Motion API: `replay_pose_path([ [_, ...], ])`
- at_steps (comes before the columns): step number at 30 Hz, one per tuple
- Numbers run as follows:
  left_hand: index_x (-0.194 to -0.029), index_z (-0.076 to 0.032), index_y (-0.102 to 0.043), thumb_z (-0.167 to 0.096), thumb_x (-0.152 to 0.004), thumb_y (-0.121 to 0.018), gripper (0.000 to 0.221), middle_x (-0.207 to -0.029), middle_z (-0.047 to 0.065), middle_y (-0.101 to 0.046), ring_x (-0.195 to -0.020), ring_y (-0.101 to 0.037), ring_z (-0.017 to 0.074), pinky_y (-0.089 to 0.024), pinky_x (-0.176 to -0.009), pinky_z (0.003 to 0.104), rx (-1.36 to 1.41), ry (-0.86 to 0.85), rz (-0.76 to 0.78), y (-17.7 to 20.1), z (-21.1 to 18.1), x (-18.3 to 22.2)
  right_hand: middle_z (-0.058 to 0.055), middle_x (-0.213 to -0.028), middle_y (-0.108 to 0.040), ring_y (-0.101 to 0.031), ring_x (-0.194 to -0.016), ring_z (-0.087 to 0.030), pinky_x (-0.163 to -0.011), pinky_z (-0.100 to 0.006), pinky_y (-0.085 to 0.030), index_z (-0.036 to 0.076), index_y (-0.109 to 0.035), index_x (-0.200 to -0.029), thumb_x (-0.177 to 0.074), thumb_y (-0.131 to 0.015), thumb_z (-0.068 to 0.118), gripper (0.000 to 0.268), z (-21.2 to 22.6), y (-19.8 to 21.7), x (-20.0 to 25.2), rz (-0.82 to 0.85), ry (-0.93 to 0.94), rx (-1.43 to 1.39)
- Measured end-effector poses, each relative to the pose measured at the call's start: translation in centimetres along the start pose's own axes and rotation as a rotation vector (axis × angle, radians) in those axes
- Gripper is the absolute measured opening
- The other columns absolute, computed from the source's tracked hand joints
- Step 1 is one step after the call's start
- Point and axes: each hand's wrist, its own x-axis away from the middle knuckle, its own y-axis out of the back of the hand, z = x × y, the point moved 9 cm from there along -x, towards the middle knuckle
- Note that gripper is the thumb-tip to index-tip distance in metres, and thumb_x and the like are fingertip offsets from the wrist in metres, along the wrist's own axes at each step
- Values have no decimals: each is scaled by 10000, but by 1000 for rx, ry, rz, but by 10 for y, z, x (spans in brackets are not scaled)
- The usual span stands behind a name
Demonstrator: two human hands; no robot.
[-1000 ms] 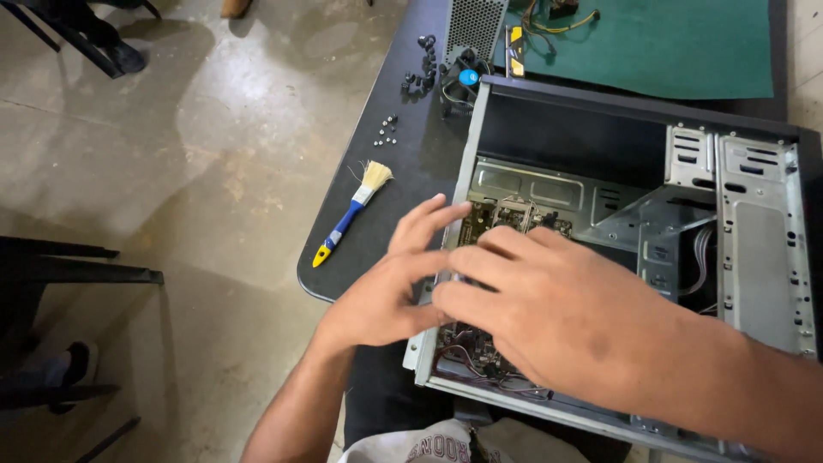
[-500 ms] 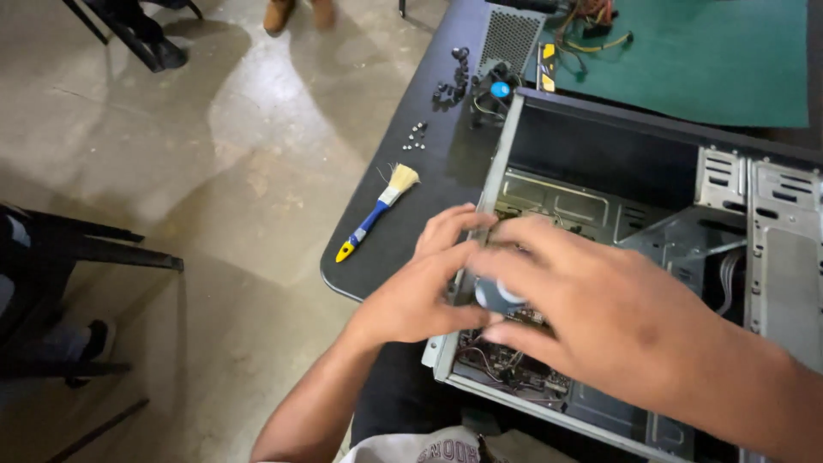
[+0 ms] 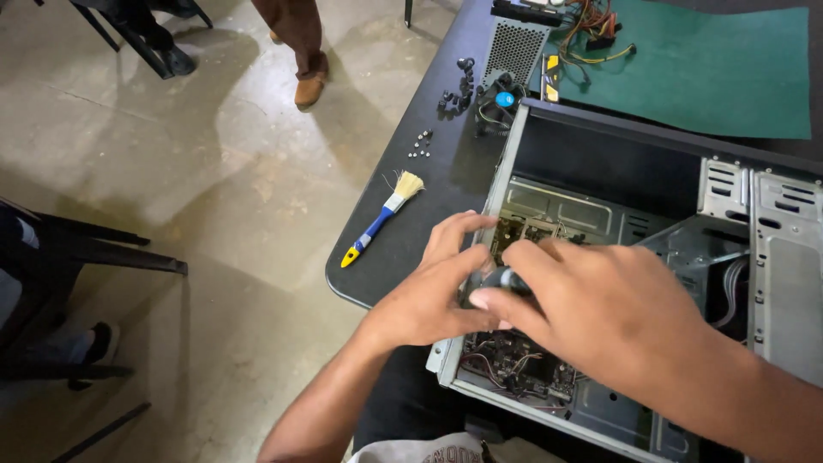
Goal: Removing internal hardware components from a desktop computer case using a screwdriver and manual extraction.
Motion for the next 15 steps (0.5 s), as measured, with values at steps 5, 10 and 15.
replay_pose_path([
  [5,-1402,-97,-616,-341,-968,-785,526,-1840,250,-19,-1725,90,481,-75,-1358,676,52,10,144,-1,-3,3,-32,-937,-583,-671,-862,-261,-527,-466,-618,201,-644,-1198,-937,-683,239,267,21,17,7,-102,299,-10],
  [10,-987,-136,-457,-167,-839,-846,417,-1684,252,-338,-1627,-215,505,-261,-1277,655,-2,15,-19,8,-1,-3,-7,-928,-713,-777,-619,-277,-407,-463,-621,239,-656,-1182,-1014,-619,726,517,6,22,1,-131,30,36],
  [15,-1249,-68,-656,-251,-956,-830,386,-1797,256,-145,-1712,-31,490,-131,-1354,656,6,-19,80,6,0,2,-55,-1019,-673,-700,-789,-338,-596,-529,-584,175,-664,-1111,-966,-664,292,187,15,10,4,-65,228,-64],
])
